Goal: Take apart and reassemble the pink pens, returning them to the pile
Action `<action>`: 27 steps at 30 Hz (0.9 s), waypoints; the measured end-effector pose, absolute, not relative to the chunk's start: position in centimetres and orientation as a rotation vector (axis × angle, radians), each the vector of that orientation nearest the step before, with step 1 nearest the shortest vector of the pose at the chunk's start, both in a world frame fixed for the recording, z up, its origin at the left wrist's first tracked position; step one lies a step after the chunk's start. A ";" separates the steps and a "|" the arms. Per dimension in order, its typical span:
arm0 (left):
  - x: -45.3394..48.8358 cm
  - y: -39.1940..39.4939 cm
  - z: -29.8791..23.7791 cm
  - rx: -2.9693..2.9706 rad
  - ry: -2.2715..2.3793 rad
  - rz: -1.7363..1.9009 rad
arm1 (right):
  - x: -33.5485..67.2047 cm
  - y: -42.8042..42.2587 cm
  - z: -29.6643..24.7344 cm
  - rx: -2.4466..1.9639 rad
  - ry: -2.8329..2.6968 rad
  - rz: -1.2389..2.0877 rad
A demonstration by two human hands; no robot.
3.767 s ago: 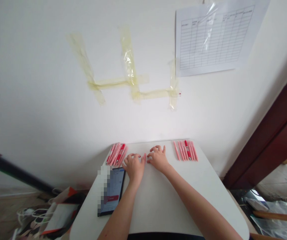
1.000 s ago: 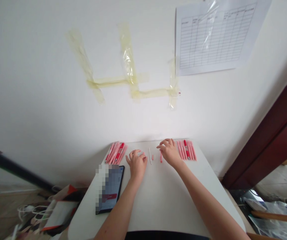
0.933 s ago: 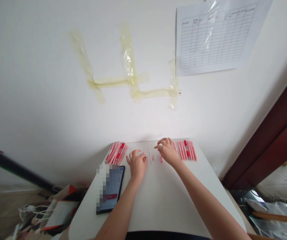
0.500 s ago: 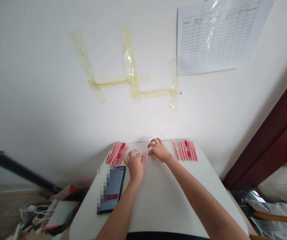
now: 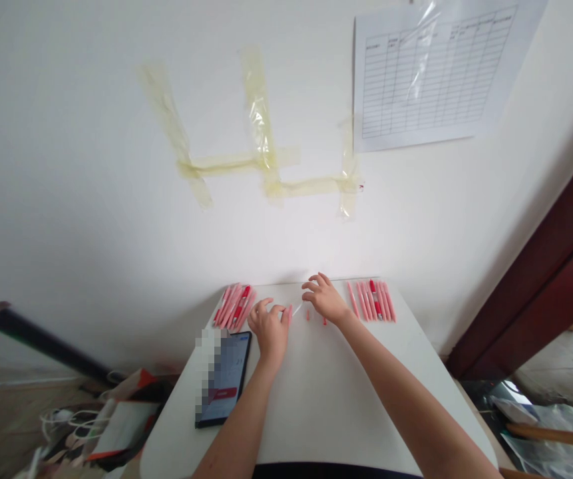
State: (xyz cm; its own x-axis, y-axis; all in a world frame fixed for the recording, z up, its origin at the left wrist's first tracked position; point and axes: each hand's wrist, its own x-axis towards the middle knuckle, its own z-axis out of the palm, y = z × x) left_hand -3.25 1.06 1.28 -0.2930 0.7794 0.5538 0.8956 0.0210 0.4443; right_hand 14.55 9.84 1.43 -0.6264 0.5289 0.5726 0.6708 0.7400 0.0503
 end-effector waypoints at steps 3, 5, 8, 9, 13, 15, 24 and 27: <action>-3.1 1.2 1.0 -1.807 -2.095 -1.171 | 15.6 9.0 1.9 -1.001 -2.328 -0.361; -3.1 1.2 0.9 -1.833 -2.071 -1.191 | 16.2 8.3 2.2 -1.068 -2.283 -0.342; -3.0 1.2 0.8 -1.860 -2.039 -1.211 | 17.0 7.0 2.4 -1.183 -2.202 -0.326; -3.0 1.2 0.8 -1.868 -2.029 -1.215 | 17.3 6.6 2.5 -1.226 -2.170 -0.318; -2.9 1.2 0.8 -1.903 -2.010 -1.219 | 17.8 5.0 2.3 -1.344 -2.102 -0.273; -2.9 1.2 0.8 -1.912 -2.007 -1.224 | 17.8 4.5 2.2 -1.357 -2.097 -0.261; -2.9 1.2 1.0 -1.945 -2.006 -1.218 | 17.1 3.9 1.3 -1.363 -2.101 -0.254; -2.9 1.2 1.1 -1.957 -1.995 -1.205 | 17.2 3.8 1.1 -1.376 -2.094 -0.243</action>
State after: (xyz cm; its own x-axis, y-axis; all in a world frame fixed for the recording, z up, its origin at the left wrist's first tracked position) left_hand -2.92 1.17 1.07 -0.1703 0.8023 0.5720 0.8797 -0.1377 0.4551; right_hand 17.17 3.81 1.15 -0.2701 0.7670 0.5821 0.8799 0.4421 -0.1741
